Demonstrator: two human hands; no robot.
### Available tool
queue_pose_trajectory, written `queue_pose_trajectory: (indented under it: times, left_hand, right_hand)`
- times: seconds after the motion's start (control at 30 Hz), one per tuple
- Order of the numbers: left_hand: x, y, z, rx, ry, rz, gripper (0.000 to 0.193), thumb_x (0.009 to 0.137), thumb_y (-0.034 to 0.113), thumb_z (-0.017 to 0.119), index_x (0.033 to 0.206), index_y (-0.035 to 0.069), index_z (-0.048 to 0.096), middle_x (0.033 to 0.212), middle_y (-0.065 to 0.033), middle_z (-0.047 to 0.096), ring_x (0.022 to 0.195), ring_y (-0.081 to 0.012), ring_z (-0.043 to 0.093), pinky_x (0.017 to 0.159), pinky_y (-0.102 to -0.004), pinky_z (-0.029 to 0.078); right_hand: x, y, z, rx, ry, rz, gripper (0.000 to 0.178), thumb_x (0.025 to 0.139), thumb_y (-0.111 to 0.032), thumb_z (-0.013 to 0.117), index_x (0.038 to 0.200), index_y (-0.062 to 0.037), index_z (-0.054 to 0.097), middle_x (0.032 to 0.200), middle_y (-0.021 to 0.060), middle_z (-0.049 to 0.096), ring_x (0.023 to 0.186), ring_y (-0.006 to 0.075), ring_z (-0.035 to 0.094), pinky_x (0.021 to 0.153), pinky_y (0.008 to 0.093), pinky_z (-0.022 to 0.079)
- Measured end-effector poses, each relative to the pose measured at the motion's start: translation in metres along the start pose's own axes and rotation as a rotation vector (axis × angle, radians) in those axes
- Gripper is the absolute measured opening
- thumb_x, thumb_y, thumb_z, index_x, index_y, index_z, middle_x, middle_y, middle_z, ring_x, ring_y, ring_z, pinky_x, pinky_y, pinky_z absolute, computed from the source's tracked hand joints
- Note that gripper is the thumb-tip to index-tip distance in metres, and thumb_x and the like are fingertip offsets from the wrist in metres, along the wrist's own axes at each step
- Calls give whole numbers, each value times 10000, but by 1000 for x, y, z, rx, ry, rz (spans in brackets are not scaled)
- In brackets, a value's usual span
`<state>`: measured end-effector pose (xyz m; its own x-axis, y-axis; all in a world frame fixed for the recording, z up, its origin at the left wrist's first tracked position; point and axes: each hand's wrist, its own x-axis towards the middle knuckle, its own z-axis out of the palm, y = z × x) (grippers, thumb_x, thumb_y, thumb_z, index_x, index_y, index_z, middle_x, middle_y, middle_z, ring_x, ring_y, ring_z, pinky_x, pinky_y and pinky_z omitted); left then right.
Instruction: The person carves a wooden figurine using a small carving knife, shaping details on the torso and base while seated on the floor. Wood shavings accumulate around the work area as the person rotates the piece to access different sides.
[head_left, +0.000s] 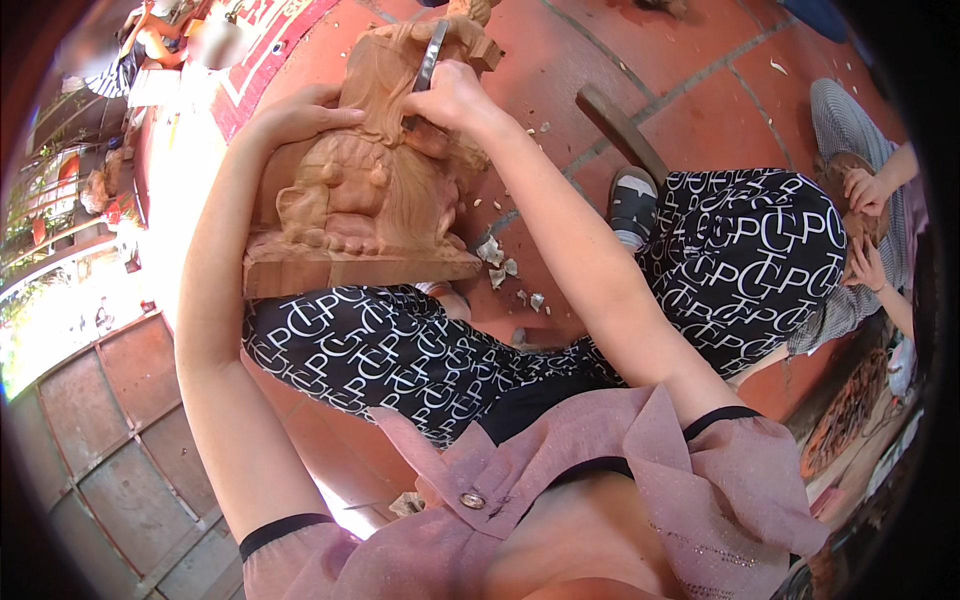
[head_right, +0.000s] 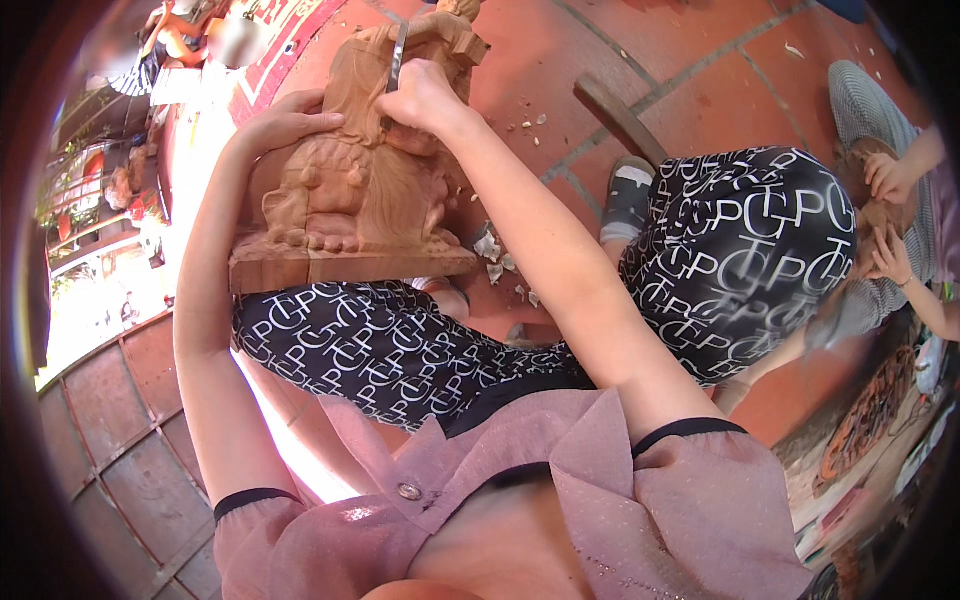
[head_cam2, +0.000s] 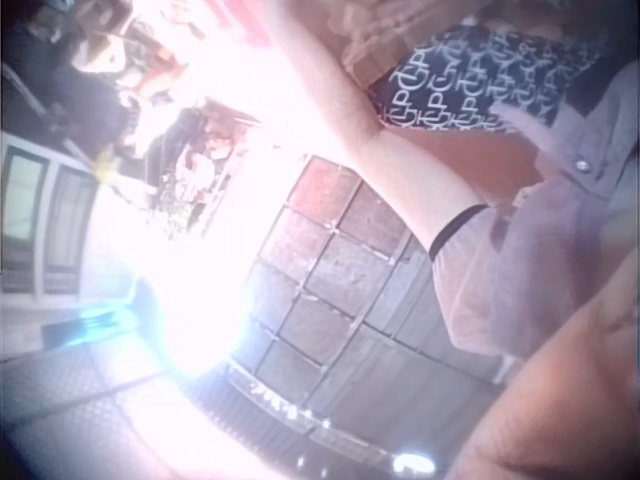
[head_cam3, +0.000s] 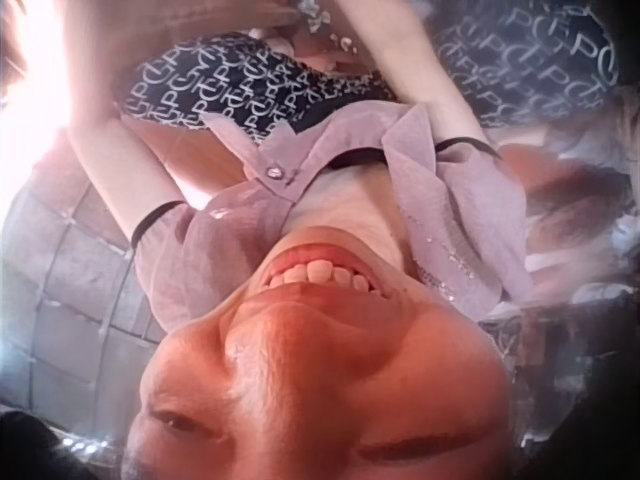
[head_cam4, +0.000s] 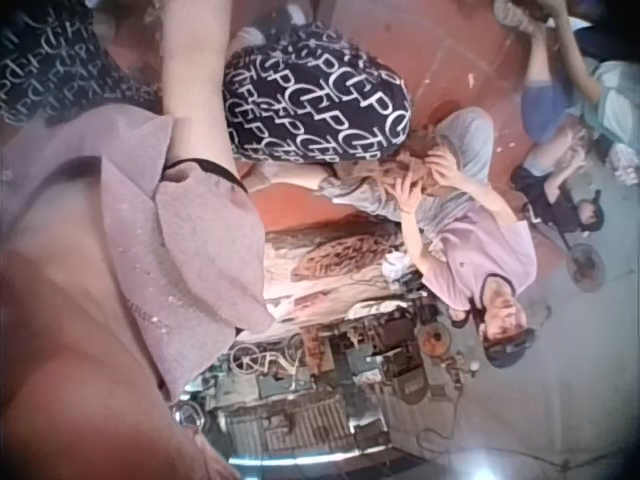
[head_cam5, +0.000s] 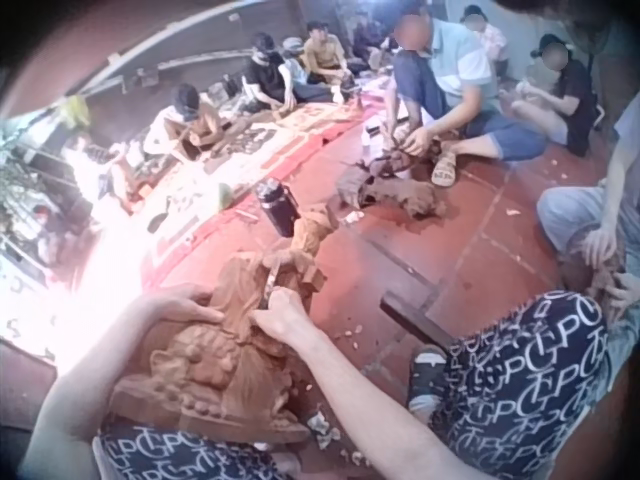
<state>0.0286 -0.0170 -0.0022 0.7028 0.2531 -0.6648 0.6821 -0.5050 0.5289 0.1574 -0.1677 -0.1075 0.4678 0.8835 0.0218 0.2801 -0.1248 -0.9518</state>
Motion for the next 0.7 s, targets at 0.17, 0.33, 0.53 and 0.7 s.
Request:
queue_pose_trajectory:
  times: [0.17, 0.33, 0.53, 0.7]
  left_hand:
    - [4, -3, -2, 62, 20, -55, 458, 873, 229, 616, 1233, -30, 504, 1176, -107, 583, 1072, -147, 536, 930, -284, 420]
    - [1, 2, 1, 20, 1, -24, 469, 868, 229, 621, 1242, -29, 501, 1179, -105, 582, 1069, -149, 541, 926, -291, 427]
    - [5, -5, -1, 74, 40, -3, 576, 822, 303, 667, 1268, -13, 484, 1193, -120, 574, 1111, -185, 519, 955, -323, 405]
    - [2, 3, -4, 4, -21, 32, 591, 840, 206, 657, 1328, -21, 411, 1295, -114, 508, 1188, -173, 454, 1021, -319, 341]
  right_hand:
    - [5, -3, 0, -87, -31, -4, 306, 602, -241, 666, 682, 54, 646, 725, 245, 631, 739, 352, 641, 676, 391, 505]
    - [18, 5, -5, -60, -22, 46, 304, 607, -232, 658, 721, 50, 657, 744, 238, 641, 744, 353, 644, 684, 403, 504]
    - [16, 2, -13, -151, -56, 36, 318, 631, -295, 686, 661, 17, 635, 736, 239, 632, 730, 357, 638, 681, 431, 494]
    - [6, 27, -15, 80, 161, -58, 310, 706, -314, 697, 647, -17, 629, 675, 168, 636, 648, 291, 636, 616, 387, 485]
